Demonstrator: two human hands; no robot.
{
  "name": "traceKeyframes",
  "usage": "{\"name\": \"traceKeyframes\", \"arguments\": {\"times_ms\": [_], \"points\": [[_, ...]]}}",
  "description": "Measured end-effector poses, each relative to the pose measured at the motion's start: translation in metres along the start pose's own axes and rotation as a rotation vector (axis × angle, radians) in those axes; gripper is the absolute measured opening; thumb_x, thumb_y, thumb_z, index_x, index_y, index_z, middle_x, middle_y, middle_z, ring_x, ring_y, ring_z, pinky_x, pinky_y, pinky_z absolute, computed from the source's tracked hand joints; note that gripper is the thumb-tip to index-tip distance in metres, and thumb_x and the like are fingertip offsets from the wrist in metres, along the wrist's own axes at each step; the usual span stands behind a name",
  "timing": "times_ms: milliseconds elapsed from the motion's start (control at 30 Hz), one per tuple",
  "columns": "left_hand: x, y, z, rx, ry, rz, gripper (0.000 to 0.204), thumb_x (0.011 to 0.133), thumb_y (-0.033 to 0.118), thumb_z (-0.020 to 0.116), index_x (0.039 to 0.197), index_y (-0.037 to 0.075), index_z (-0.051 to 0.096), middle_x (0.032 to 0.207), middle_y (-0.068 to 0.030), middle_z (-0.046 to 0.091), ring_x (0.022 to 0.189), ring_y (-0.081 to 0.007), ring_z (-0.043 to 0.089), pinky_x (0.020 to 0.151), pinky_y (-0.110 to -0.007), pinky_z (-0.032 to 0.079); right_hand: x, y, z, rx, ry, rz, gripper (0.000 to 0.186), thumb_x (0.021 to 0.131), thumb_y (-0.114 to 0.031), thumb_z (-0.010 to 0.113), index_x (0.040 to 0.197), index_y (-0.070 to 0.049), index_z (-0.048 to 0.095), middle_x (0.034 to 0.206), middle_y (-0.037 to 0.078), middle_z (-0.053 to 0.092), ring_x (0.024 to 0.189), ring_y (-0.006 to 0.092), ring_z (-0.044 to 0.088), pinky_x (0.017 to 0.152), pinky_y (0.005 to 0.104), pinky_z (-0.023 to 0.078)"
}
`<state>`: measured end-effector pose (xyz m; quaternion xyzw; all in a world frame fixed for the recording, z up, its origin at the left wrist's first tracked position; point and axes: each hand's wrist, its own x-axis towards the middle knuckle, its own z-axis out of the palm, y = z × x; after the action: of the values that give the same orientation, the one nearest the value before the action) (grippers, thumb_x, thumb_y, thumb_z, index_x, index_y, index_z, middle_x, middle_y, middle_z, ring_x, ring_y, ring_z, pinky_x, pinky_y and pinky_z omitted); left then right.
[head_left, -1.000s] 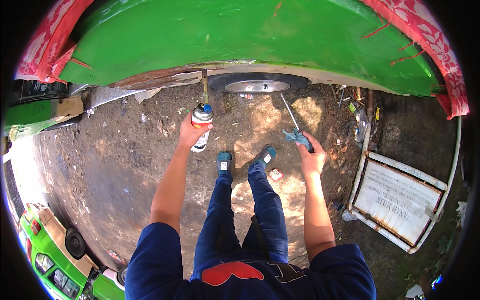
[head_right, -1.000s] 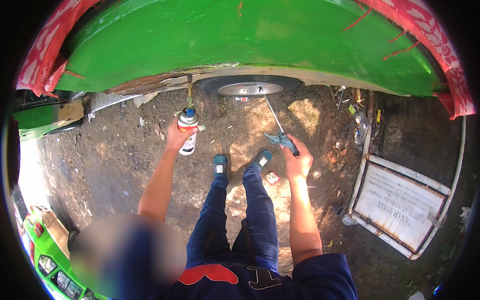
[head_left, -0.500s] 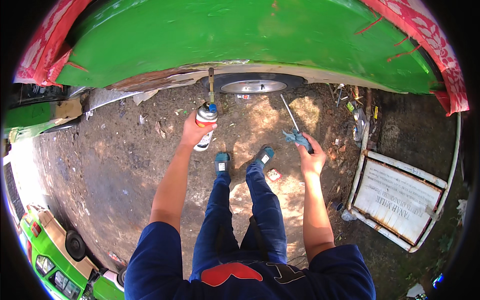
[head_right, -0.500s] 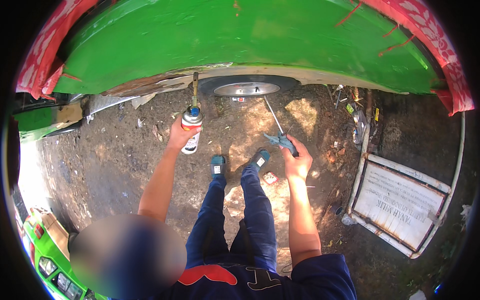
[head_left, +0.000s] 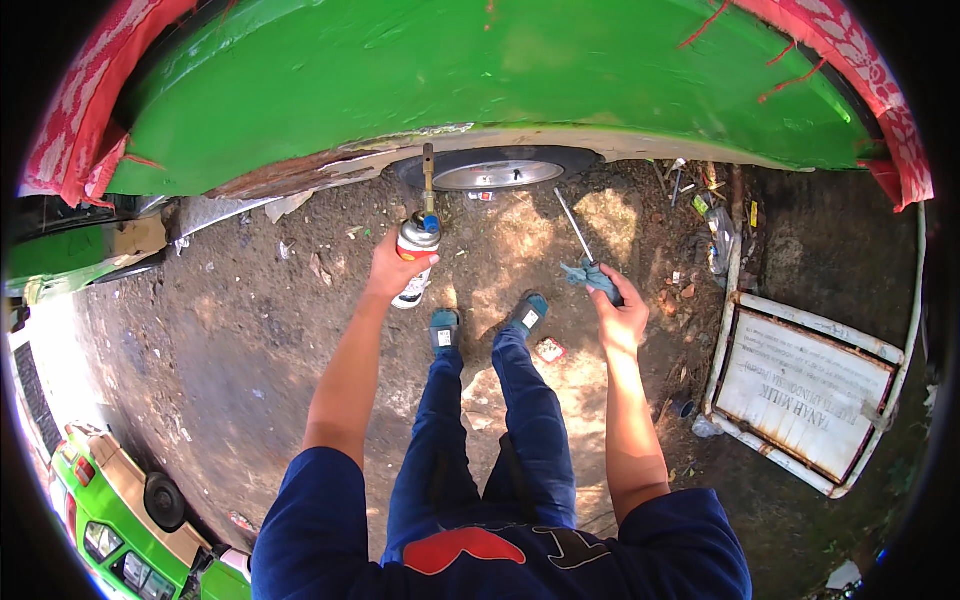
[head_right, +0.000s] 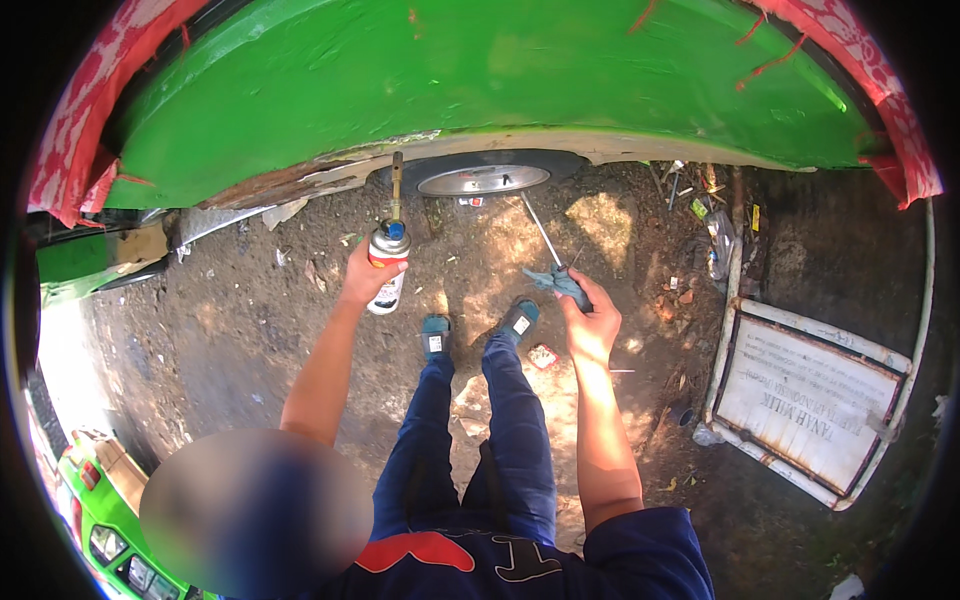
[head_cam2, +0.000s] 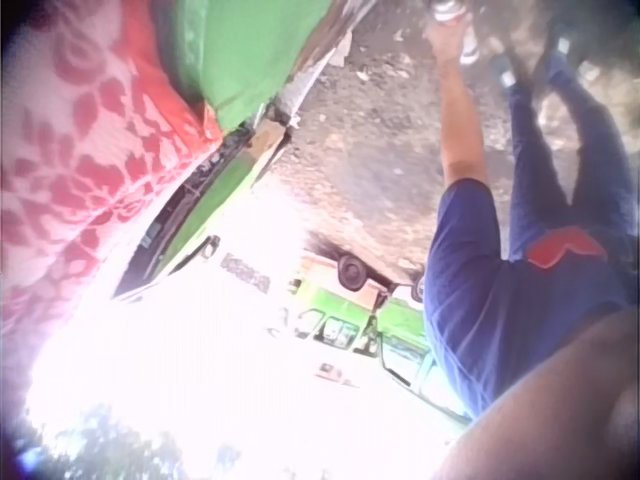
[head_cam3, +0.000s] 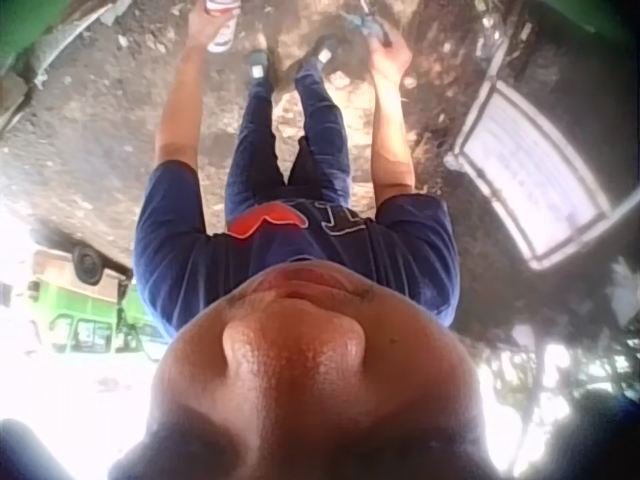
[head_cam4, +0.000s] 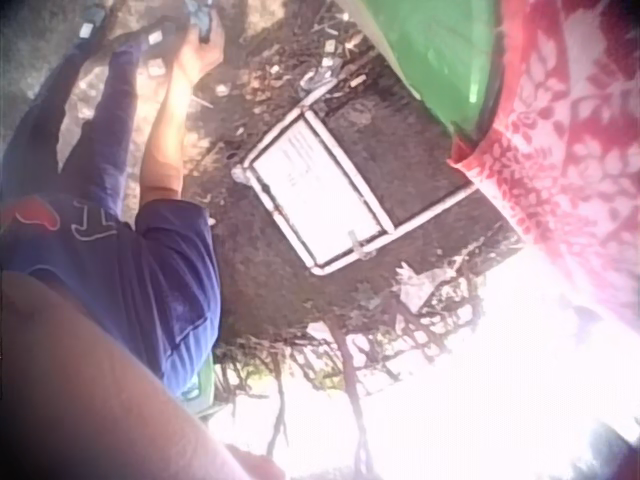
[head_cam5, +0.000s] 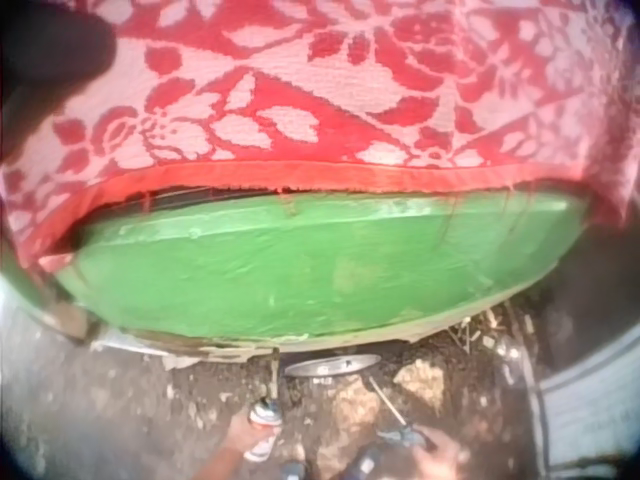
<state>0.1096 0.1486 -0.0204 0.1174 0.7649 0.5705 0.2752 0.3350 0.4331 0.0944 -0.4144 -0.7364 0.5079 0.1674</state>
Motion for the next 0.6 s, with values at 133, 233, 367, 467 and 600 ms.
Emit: {"name": "traceKeyframes", "arguments": {"times_ms": [133,233,367,467,600], "points": [[0.003,0.004,0.009,0.031,-0.023,-0.004,0.057,0.068,0.020,0.092,0.111,0.001,0.061,0.102,-0.0110,0.072,0.093,-0.0180,0.068,0.085,-0.035,0.054,0.002,-0.001,-0.002,0.003,-0.010,-0.023,0.036,0.080,0.005,0.069,0.116,0.002,0.070,0.111,0.013,0.072,0.103,0.0169,0.068,0.092,0.0280,0.052],[0.005,0.015,0.024,0.034,-0.041,-0.016,0.054,0.069,0.018,0.090,0.113,0.002,0.062,0.104,-0.0085,0.071,0.094,-0.0167,0.067,0.087,-0.034,0.053,0.003,0.000,-0.009,-0.007,-0.001,-0.018,0.035,0.081,0.005,0.069,0.116,0.002,0.071,0.111,0.013,0.072,0.102,0.0162,0.068,0.091,0.0278,0.052],[0.011,0.016,0.034,0.060,-0.072,-0.003,0.056,0.070,0.017,0.090,0.116,0.002,0.062,0.105,-0.0074,0.070,0.095,-0.0163,0.066,0.088,-0.034,0.053,0.006,-0.001,-0.020,-0.033,0.019,-0.030,0.035,0.081,0.003,0.071,0.116,0.002,0.071,0.110,0.013,0.072,0.100,0.0154,0.068,0.089,0.0276,0.052],[0.014,0.024,0.043,0.025,-0.074,-0.021,0.060,0.069,0.017,0.090,0.119,0.002,0.061,0.106,-0.0077,0.070,0.096,-0.0164,0.066,0.089,-0.033,0.052,0.010,-0.001,-0.030,-0.023,0.035,-0.007,0.035,0.080,0.001,0.073,0.115,0.001,0.071,0.109,0.013,0.073,0.099,0.0147,0.068,0.088,0.0273,0.052],[0.020,0.036,0.050,0.045,-0.091,-0.009,0.061,0.069,0.017,0.090,0.120,0.002,0.060,0.108,-0.0077,0.070,0.097,-0.0162,0.066,0.090,-0.033,0.052,0.016,0.008,-0.044,-0.056,0.065,-0.021,0.035,0.080,0.000,0.074,0.115,0.000,0.072,0.109,0.012,0.073,0.098,0.0143,0.068,0.087,0.0272,0.052]]}}
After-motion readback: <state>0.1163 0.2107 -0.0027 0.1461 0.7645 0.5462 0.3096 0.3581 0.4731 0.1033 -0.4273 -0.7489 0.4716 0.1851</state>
